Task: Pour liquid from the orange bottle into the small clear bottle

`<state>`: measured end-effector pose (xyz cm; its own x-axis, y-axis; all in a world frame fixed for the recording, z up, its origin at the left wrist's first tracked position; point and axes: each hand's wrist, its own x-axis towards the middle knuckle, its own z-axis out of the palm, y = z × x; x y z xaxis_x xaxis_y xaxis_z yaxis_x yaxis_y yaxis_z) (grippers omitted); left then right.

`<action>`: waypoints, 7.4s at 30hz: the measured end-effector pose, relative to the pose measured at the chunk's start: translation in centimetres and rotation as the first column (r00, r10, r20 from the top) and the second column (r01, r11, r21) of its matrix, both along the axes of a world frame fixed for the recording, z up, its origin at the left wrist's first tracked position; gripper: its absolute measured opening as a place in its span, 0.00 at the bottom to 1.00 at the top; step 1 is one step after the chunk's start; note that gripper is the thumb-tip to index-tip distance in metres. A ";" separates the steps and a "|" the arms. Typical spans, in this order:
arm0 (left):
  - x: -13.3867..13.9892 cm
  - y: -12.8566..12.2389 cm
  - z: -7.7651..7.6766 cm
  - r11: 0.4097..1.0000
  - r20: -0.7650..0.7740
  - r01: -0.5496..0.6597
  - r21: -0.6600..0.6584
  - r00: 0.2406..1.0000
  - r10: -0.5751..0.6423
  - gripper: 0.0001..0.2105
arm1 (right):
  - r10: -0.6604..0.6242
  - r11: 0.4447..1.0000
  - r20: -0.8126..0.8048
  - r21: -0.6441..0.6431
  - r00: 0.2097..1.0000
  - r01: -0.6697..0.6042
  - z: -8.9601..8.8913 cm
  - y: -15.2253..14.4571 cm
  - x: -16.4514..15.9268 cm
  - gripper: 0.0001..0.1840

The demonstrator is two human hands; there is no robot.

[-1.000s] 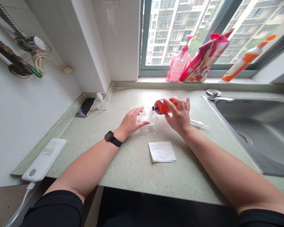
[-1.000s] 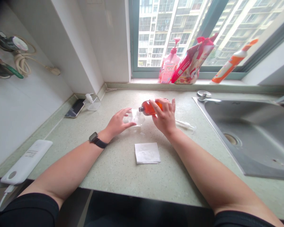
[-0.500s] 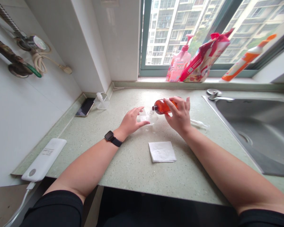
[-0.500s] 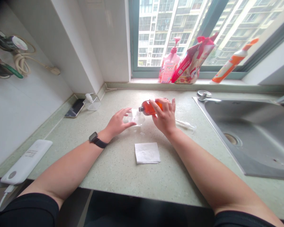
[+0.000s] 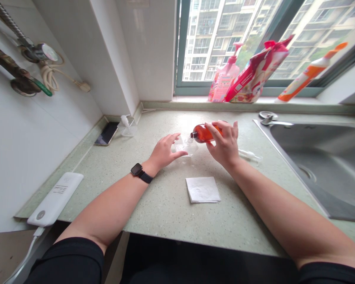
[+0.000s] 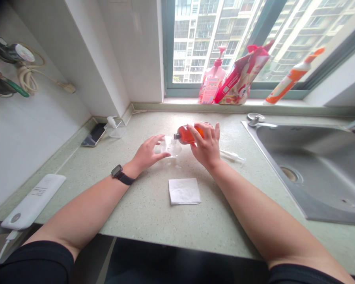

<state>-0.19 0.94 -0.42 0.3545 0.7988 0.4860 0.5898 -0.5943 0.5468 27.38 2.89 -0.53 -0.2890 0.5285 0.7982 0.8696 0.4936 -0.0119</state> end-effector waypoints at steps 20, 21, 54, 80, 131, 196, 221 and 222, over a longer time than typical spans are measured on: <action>0.0 0.0 0.1 1.000 0.001 0.002 -0.013 1.000 -0.002 0.38 | -0.024 1.000 0.016 -0.016 1.000 0.024 0.0 -0.1 0.0 0.50; 0.0 0.0 0.1 1.000 0.004 0.003 -0.014 1.000 -0.003 0.38 | -0.024 0.999 0.017 -0.025 1.000 0.025 0.0 -0.1 0.0 0.51; -0.1 0.0 0.1 1.000 -0.003 0.003 0.010 1.000 -0.003 0.37 | -0.012 1.000 0.019 -0.017 1.000 0.012 -0.2 0.2 0.3 0.50; -0.1 0.1 0.1 1.000 -0.003 -0.006 -0.012 1.000 0.006 0.38 | 0.000 1.000 0.002 0.021 1.000 0.000 -0.1 0.1 0.0 0.48; -0.1 -0.2 0.3 1.000 0.012 -0.006 -0.025 1.000 0.006 0.38 | -0.013 1.000 0.018 0.011 1.000 0.012 -0.2 0.2 0.2 0.49; -0.1 -0.2 0.2 1.000 -0.013 -0.013 -0.021 1.000 0.013 0.38 | 0.014 1.000 0.006 0.022 1.000 -0.014 -0.2 0.2 0.2 0.47; -0.1 -0.1 0.3 1.000 -0.004 -0.008 -0.025 1.000 0.008 0.38 | 0.018 1.000 0.005 0.017 1.000 -0.018 -0.2 0.2 0.2 0.47; -0.1 -0.1 0.3 1.000 -0.004 -0.008 -0.023 1.000 0.008 0.38 | 0.016 1.000 0.008 0.020 1.000 -0.016 -0.2 0.2 0.2 0.46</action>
<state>-0.30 0.82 -0.13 0.3499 0.8129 0.4656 0.5969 -0.5765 0.5581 27.53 3.07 -0.68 -0.3033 0.5074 0.8066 0.8616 0.5076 0.0047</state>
